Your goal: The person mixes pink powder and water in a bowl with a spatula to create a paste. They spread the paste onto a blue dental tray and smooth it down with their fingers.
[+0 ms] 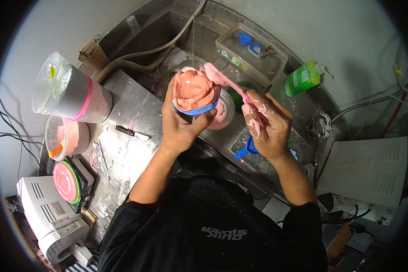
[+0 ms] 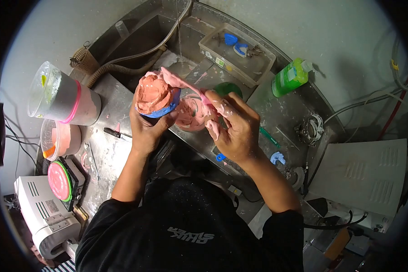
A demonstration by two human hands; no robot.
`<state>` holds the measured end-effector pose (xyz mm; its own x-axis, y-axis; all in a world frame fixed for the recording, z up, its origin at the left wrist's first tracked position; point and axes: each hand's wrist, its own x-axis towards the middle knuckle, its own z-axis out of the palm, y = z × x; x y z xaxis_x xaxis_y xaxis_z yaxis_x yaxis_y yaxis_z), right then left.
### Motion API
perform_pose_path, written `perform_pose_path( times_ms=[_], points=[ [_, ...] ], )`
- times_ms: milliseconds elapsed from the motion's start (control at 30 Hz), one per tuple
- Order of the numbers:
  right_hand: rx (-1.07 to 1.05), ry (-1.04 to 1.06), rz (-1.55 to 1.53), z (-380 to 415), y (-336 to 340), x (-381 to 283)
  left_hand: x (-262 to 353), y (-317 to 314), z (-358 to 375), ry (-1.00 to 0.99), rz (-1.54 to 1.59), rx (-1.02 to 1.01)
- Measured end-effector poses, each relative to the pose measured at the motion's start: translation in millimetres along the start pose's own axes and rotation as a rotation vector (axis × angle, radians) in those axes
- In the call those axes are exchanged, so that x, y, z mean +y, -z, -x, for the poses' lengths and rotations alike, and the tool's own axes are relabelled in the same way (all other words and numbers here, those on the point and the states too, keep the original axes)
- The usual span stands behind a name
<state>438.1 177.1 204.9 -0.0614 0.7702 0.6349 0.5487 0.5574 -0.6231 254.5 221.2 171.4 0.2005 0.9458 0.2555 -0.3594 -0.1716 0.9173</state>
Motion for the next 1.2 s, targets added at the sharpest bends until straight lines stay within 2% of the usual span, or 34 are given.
perform_pose_path(
  times_ms=[233, 333, 400, 533, 567, 633, 700, 733, 967, 1067, 1200],
  points=[
    [-0.040, 0.086, 0.228, 1, 8, -4, -1, 2, -3, -0.067, -0.091, 0.072],
    [-0.071, 0.081, 0.301, 5, 12, -8, -6, 4, -5, -0.125, -0.240, 0.136],
    [-0.082, 0.108, 0.344, 8, 14, -9, -10, 2, -6, -0.117, -0.191, 0.203],
    [-0.037, 0.153, 0.307, 10, 16, -9, -18, 3, -7, -0.163, -0.295, 0.305],
    [0.002, 0.191, 0.267, 7, 13, -5, -16, 1, -8, -0.134, -0.260, 0.303],
    [0.088, 0.129, 0.115, 9, 3, -5, -10, -9, -7, -0.073, -0.190, 0.291],
    [0.179, -0.061, -0.111, 16, -18, -8, -7, -18, -7, -0.079, -0.152, 0.263],
    [0.176, 0.064, -0.034, 14, -23, 0, -6, -22, -6, -0.081, -0.133, 0.250],
    [0.147, -0.097, -0.065, 23, -41, -4, -3, -31, -5, -0.103, -0.114, 0.231],
    [0.146, 0.008, 0.008, 24, -39, 0, -3, -26, -6, -0.093, -0.051, 0.203],
    [0.088, 0.032, 0.135, 28, -29, 1, 2, -23, -6, -0.075, 0.078, 0.195]
  ],
)
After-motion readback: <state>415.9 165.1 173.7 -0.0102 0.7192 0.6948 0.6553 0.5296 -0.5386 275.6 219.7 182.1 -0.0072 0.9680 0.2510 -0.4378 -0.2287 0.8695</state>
